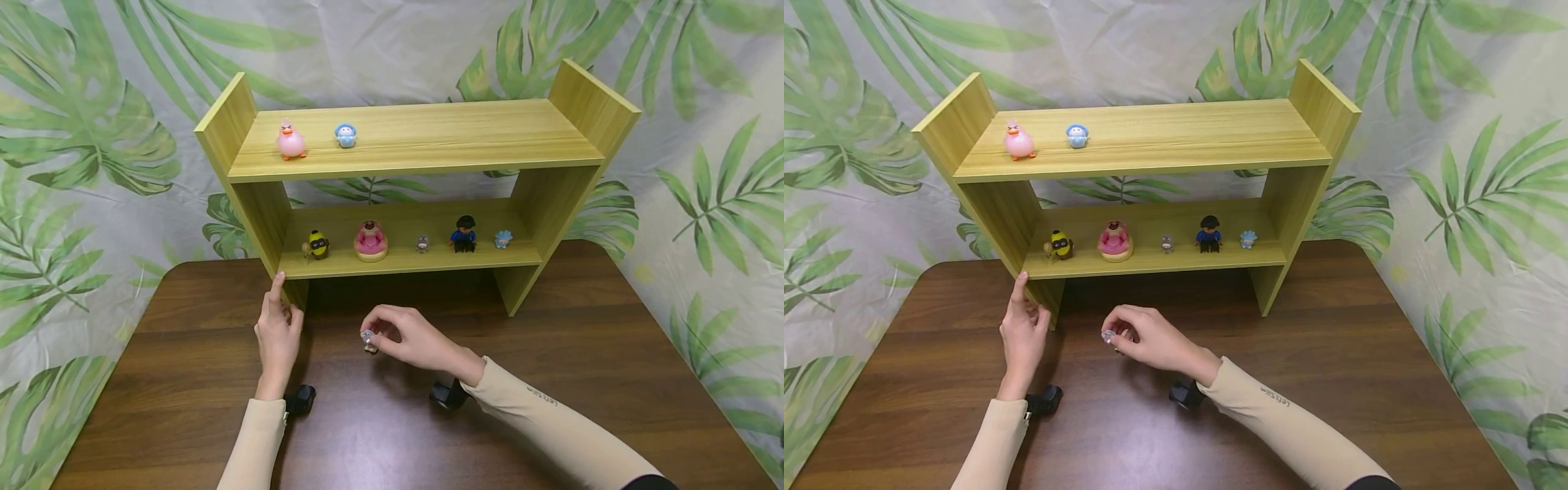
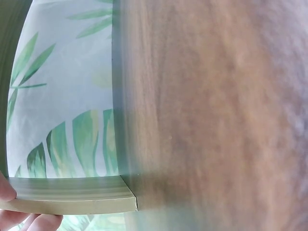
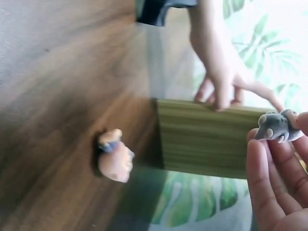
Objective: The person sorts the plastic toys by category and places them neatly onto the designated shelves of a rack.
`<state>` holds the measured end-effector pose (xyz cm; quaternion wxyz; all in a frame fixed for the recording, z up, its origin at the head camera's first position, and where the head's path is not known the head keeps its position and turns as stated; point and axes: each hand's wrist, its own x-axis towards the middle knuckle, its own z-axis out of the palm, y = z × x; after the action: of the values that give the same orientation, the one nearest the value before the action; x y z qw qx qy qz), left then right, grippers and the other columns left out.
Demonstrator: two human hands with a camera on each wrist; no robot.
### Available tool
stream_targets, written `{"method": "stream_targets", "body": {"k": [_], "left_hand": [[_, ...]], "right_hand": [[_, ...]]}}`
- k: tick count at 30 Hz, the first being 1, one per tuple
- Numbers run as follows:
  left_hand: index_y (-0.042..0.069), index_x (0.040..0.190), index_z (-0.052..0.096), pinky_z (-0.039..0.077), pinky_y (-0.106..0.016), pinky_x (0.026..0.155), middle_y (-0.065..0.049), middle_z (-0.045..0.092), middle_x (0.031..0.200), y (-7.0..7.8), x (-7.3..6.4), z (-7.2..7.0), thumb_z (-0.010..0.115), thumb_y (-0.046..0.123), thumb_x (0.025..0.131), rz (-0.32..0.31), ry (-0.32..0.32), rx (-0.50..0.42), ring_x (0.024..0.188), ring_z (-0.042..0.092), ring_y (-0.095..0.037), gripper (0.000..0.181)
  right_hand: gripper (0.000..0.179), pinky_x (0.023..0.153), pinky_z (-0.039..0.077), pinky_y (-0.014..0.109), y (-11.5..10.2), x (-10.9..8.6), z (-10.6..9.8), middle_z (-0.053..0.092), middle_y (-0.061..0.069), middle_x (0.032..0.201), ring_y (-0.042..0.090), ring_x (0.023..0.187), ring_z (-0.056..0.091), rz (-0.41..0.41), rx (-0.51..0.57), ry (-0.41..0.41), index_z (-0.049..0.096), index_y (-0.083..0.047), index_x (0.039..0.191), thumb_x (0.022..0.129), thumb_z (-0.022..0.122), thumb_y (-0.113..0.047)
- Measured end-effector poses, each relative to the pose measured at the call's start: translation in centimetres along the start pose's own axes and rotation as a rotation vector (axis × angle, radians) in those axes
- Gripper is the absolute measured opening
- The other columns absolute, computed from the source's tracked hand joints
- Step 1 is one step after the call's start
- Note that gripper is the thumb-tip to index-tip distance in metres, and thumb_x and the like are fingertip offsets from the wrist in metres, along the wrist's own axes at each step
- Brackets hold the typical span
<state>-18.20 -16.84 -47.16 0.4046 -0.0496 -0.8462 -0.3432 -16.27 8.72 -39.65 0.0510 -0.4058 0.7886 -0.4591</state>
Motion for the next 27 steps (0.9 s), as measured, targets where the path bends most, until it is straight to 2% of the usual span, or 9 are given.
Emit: {"method": "stream_targets", "body": {"k": [11, 27], "left_hand": [[0.033, 0.145, 0.031, 0.031, -0.037, 0.049, -0.014, 0.044, 0.081, -0.1, 0.0, 0.0, 0.053, -0.014, 0.081, 0.006, -0.003, 0.000, 0.057, 0.036, -0.018, 0.082], [0.032, 0.145, 0.031, 0.031, -0.039, 0.050, -0.015, 0.046, 0.083, 0.1, 0.0, -0.1, 0.053, -0.012, 0.082, 0.001, -0.009, 0.005, 0.057, 0.038, -0.020, 0.080]], "right_hand": [[0.011, 0.078, 0.052, 0.029, -1.4, 0.5, -2.2, 0.063, 0.004, 0.098, 0.015, 0.088, 0.062, -0.063, 0.105, 0.119, 0.062, -0.005, 0.102, 0.092, 0.059, -0.003], [0.019, 0.079, 0.052, 0.031, -3.5, 0.9, -4.9, 0.065, 0.006, 0.105, 0.017, 0.093, 0.062, -0.089, 0.121, 0.175, 0.063, -0.002, 0.110, 0.093, 0.057, 0.001]]}}
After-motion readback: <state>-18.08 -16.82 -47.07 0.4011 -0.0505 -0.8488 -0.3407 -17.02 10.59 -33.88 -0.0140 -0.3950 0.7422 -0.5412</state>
